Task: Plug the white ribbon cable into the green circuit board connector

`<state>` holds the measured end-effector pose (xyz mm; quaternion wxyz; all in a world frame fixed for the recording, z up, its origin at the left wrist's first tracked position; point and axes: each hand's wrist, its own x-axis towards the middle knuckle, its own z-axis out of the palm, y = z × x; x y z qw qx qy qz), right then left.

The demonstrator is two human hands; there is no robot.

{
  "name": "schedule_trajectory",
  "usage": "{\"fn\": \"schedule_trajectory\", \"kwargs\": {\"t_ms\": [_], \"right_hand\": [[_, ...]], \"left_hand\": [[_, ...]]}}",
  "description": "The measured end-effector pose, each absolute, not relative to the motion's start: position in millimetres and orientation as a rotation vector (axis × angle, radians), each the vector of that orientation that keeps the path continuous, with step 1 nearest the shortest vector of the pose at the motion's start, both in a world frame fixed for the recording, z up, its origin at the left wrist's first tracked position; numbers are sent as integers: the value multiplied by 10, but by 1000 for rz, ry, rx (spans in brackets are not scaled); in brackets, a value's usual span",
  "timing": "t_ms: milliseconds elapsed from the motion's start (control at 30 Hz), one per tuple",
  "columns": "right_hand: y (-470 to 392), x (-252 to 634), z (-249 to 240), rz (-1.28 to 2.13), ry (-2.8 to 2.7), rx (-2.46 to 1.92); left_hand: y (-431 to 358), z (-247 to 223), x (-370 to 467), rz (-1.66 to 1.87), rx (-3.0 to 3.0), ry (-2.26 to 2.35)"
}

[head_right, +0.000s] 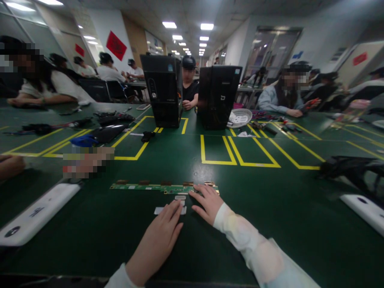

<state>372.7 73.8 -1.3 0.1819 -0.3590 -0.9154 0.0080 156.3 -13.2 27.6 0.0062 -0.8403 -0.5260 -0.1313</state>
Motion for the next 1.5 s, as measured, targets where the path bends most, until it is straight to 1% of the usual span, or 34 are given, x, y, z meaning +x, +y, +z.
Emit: {"fn": "schedule_trajectory", "kwargs": {"t_ms": [267,967,1167,1500], "right_hand": [[725,3718,18,45,-2580,-1037],[744,3725,1,60,-2572,-1032],[743,3735,-9,59,-2584,-1041],[739,3736,-7,78,-2594,-1028]], "left_hand": [[-87,200,1573,-480,-2646,-1581],[-53,247,1574,-406,-2659,-1558],[-56,247,1579,-481,-2640,-1591],[-3,296,1522,-384,-2752,-1533]]}}
